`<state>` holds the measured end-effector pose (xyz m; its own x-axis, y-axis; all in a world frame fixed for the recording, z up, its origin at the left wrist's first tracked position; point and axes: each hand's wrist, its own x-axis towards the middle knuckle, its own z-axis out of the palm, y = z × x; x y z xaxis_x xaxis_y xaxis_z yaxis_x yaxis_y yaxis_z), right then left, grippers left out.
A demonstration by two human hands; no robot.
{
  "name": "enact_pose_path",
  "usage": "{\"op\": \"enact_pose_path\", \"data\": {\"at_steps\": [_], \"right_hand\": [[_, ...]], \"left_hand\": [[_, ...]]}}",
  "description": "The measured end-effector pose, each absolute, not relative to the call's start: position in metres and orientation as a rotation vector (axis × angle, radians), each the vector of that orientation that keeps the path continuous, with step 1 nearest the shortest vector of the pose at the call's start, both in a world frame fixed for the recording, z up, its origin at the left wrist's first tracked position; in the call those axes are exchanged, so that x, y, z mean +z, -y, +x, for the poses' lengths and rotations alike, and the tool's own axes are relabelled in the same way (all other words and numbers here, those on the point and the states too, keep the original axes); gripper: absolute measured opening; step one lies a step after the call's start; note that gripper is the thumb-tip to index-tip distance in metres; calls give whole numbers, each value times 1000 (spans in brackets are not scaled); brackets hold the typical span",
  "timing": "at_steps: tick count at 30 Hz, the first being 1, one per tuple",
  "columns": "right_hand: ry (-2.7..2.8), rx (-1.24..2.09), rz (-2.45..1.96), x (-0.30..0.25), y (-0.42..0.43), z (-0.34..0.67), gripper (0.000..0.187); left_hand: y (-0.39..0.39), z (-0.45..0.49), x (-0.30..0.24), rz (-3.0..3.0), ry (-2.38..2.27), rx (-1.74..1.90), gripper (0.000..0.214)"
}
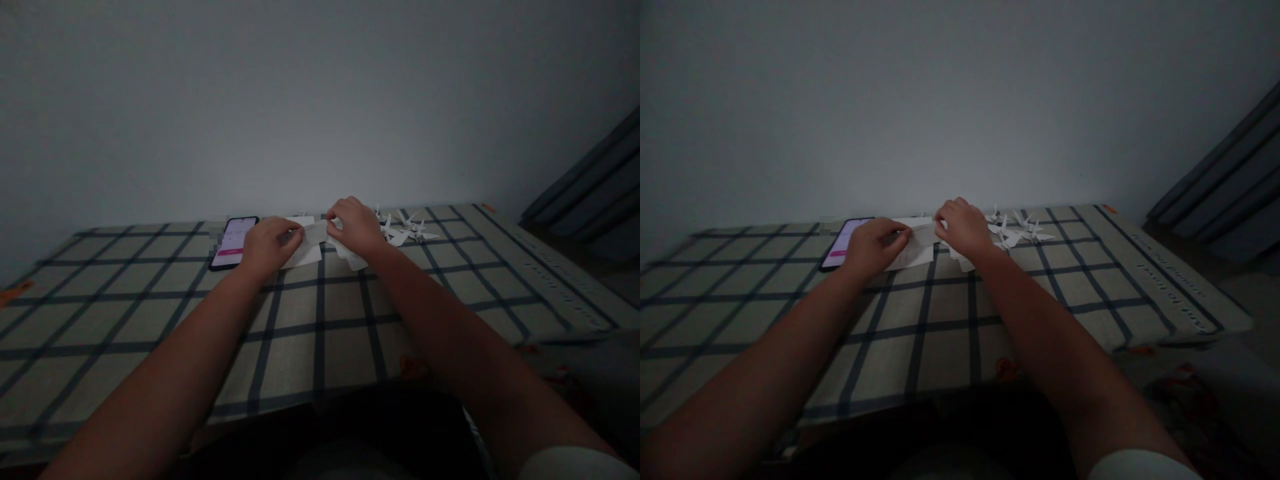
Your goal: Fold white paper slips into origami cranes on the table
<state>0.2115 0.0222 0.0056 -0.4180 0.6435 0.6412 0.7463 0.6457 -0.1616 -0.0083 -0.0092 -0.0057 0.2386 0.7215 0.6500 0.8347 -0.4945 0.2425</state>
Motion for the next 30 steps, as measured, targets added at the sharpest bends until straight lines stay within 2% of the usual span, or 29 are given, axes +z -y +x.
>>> {"op": "enact_pose_path", "data": {"at_steps": [3,9,15,22,27,30], "right_hand": [[2091,-182,-1131,8,-27,220,10],[2282,-89,-865,6,-16,205,18],[2236,-145,-982,3,-22,209,10],[2006,-94,-1082,4,-31,220,11],[2234,-36,-850,1,-19,207,23],[2334,-61,-855,0,-14,200,24]], "left_hand": [[8,-11,-6,-2335,1505,-1120,34],[10,-7,-7,-2403,1445,-1079,34],[10,-6,-6,-2395,1487,-1100,31],[7,-11,-8,-2340,1491,-1185,34],[9,-7,-8,-2405,1467,-1164,33],[11,-3,-9,-2443,1468,-1161,31]]}}
